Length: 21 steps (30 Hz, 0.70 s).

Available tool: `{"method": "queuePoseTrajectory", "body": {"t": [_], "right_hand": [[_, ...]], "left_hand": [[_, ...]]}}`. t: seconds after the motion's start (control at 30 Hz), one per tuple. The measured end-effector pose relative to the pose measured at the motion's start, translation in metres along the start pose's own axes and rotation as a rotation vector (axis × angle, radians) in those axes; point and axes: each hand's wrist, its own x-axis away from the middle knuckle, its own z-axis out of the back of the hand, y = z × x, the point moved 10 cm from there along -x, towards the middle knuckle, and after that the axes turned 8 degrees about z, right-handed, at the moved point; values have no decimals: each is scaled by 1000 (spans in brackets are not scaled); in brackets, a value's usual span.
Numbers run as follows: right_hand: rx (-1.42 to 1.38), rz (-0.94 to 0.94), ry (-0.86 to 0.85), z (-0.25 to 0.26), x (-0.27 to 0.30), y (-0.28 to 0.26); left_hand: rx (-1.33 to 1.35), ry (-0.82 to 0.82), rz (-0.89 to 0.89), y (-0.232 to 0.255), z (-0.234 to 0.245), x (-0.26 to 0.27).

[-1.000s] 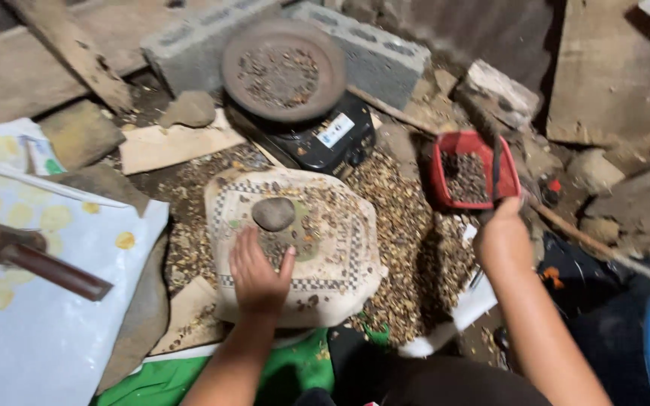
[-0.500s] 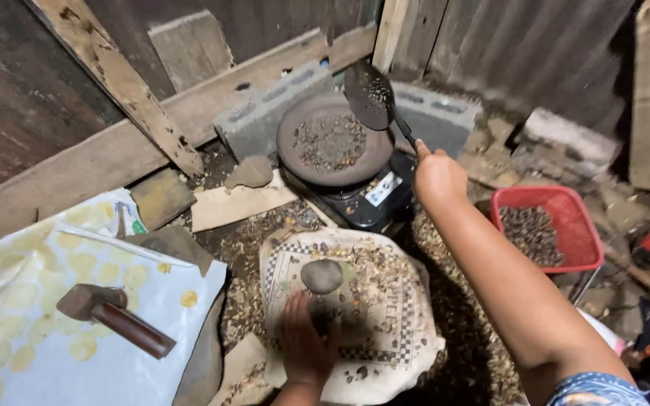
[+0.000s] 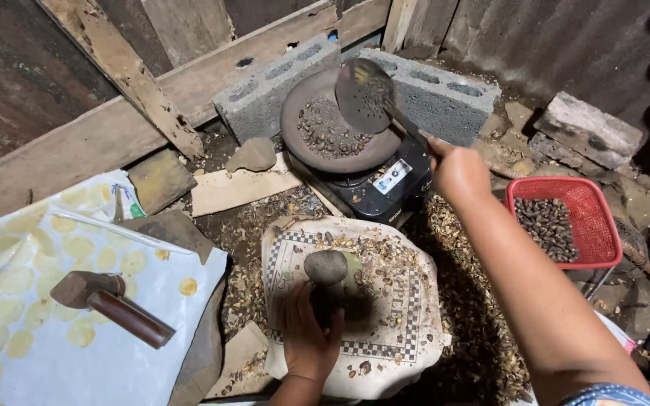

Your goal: The person crushes seeds on a flat stone using a smaller stone, then uses a hammer to flatten the crushed seeds on a white cloth. The person repeats this process, transferring seeds between the stone and the cloth.

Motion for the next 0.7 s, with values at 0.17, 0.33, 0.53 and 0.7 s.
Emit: {"method": "queuePoseTrajectory", "body": {"t": [0.17, 0.33, 0.53, 0.7], "right_hand": [[-347, -178, -278, -12, 5, 0], [-495, -226, -400, -75, 3, 2], [-995, -295, -158, -105, 10, 11], [-49, 315, 326, -22, 29, -25]], "left_hand": [[5, 17, -20, 4, 4, -1], [-19, 0, 5, -1, -1, 0], [-8, -5, 4, 1, -1, -2], [-28, -1, -4, 3, 1, -1]]}}
